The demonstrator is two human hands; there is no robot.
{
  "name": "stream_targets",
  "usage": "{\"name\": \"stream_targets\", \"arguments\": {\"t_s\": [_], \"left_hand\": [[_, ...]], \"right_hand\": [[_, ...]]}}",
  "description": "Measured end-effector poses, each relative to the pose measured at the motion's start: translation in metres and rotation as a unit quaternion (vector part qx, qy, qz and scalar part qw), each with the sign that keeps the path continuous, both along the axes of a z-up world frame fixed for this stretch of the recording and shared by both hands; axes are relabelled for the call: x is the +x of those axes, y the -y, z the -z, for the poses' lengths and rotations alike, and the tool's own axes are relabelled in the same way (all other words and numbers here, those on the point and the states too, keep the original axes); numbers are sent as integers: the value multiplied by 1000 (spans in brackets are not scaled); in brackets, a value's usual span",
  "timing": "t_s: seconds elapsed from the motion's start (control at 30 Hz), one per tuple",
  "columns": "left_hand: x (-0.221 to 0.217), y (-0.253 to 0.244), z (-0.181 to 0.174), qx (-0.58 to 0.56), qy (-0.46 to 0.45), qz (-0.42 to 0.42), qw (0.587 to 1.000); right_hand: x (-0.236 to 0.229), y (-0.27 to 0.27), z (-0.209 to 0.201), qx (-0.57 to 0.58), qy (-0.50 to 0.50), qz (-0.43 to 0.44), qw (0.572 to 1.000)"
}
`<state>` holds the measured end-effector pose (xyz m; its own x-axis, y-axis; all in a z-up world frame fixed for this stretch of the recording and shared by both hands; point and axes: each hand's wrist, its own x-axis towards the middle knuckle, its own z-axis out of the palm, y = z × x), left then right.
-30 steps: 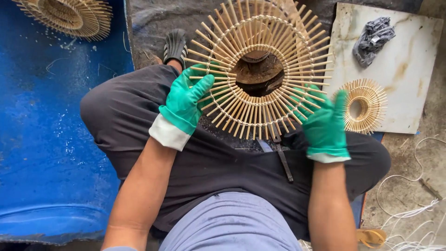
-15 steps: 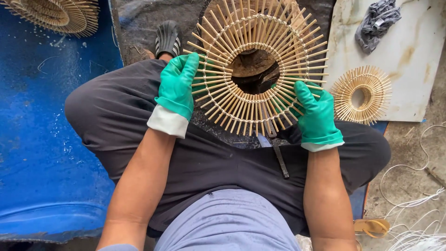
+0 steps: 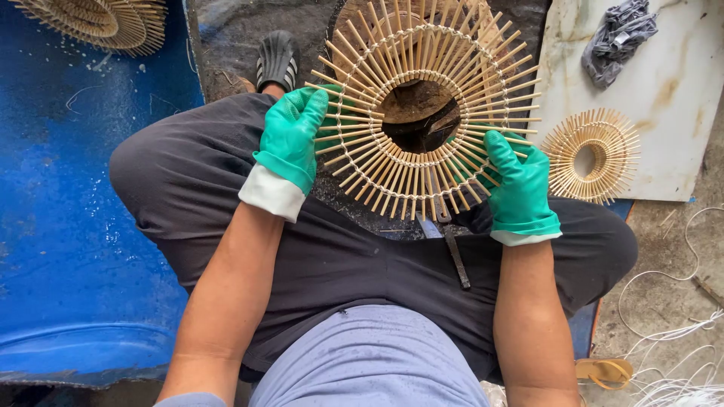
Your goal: The recorder is assembling and finishing bamboo lampshades, using pliers and a metal file to shape the bamboo strips.
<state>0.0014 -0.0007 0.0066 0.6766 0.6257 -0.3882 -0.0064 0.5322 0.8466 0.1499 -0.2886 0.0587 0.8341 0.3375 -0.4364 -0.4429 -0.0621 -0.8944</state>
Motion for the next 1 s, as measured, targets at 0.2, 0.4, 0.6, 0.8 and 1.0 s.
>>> {"name": "stream_targets", "arguments": {"t_s": [0.2, 0.4, 0.6, 0.8, 1.0], "left_hand": [[-1, 0, 10, 188, -127, 25, 974], [2, 0, 9, 228, -140, 31, 963], [4, -2, 13, 276, -126, 31, 952], [7, 2, 7, 287, -129, 15, 949], [8, 1, 8, 37, 4, 52, 998]], "right_hand": [[-2, -4, -3, 10, 0, -3, 1000], [-6, -6, -5, -15, 3, -12, 1000], [-6, -5, -4, -7, 11, -15, 1000], [-4, -1, 6, -20, 2, -7, 1000], [-2, -2, -1, -6, 6, 1, 1000]]}}
